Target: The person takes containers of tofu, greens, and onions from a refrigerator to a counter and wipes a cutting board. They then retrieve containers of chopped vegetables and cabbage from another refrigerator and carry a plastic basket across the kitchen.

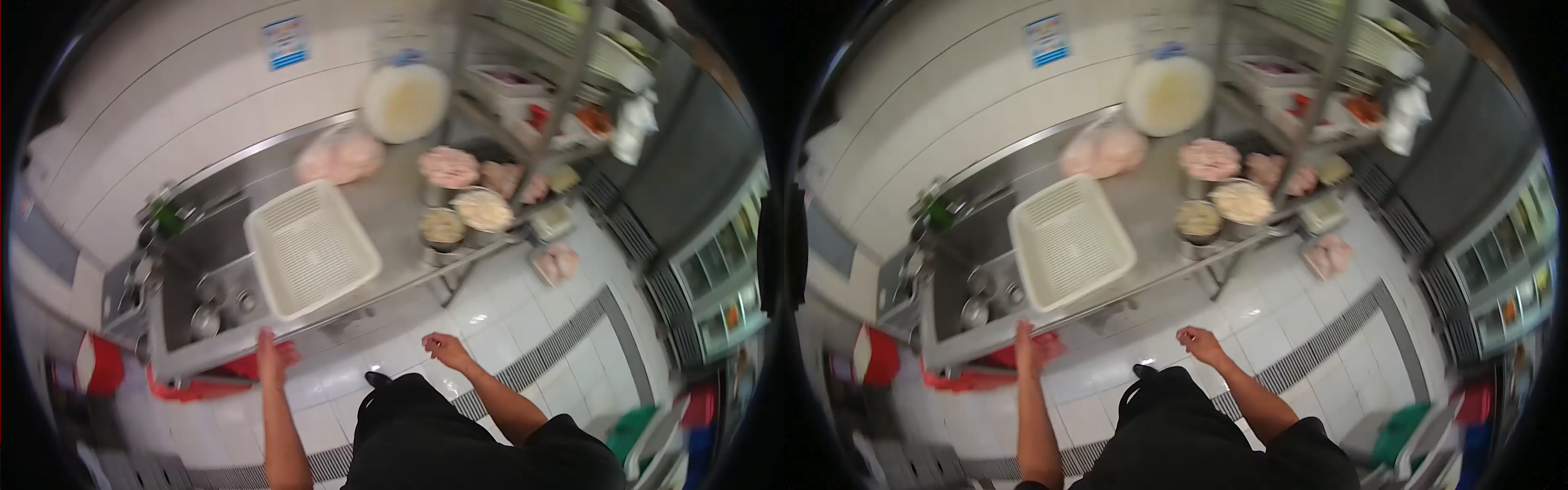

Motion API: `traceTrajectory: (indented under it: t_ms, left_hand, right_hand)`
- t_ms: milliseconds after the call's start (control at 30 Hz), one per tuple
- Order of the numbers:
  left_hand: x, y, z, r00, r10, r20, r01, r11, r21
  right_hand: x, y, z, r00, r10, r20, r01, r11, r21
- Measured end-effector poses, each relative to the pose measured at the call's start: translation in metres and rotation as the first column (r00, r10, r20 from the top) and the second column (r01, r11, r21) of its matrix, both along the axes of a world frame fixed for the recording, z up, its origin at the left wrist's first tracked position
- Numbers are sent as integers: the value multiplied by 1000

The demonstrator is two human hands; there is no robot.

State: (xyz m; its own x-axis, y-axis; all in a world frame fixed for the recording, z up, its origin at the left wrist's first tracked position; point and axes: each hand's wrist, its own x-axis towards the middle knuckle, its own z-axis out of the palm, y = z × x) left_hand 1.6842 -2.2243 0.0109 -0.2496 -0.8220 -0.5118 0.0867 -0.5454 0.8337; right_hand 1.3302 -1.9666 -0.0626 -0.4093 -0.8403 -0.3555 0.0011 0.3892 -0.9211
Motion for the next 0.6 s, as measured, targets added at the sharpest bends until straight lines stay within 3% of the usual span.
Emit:
traceTrajectory:
  t_ms: [33, 67, 100, 133, 200, 233, 300, 333, 367, 433, 500, 567, 600]
  left_hand:
    - [-34, -10, 16, 984, 180, -15, -181, 982, -60]
    - [-52, -28, 22, 994, 108, -23, -109, 991, -75]
    - [-49, -65, -17, 998, -21, -57, 21, 1000, -13]
    - [-43, -99, -69, 985, 64, -159, -62, 998, 20]
    - [-49, -87, -64, 960, 165, -227, -199, 971, -135]
    - [-63, -65, -38, 959, 228, -170, -256, 952, -169]
    - [-65, -32, -31, 934, 229, -273, -320, 877, -358]
    - [-84, 10, 15, 949, 293, -116, -313, 840, -443]
    - [-86, 25, 26, 970, 243, -15, -216, 829, -515]
    - [-127, 88, 74, 986, 168, 21, -115, 753, -648]
    - [-186, 164, 116, 993, 75, 90, -4, 787, -617]
    - [-265, 233, 136, 966, -40, 257, 185, 803, -567]
    - [-308, 261, 130, 950, -229, 211, 310, 746, -589]
  right_hand:
    - [0, 31, -8, 998, 5, -65, -5, 1000, -2]
    - [0, 68, -21, 995, -93, -43, 95, 995, 38]
    - [-1, 110, -36, 983, -181, -17, 182, 980, 80]
    - [-3, 153, -47, 974, -222, -39, 226, 956, 188]
    - [-6, 257, -90, 952, -296, -80, 303, 874, 380]
    - [2, 313, -109, 868, -489, -87, 476, 767, 431]
    - [17, 412, -136, 577, -799, -168, 741, 426, 520]
    - [27, 451, -135, 355, -915, -191, 843, 225, 488]
    - [34, 480, -124, 223, -929, -294, 857, 43, 513]
    - [33, 529, -131, 139, -929, -343, 872, -49, 487]
    - [19, 561, -173, 211, -928, -307, 919, 81, 386]
    - [-27, 549, -166, 207, -969, -136, 962, 176, 206]
    - [-51, 540, -153, 219, -975, -37, 970, 213, 115]
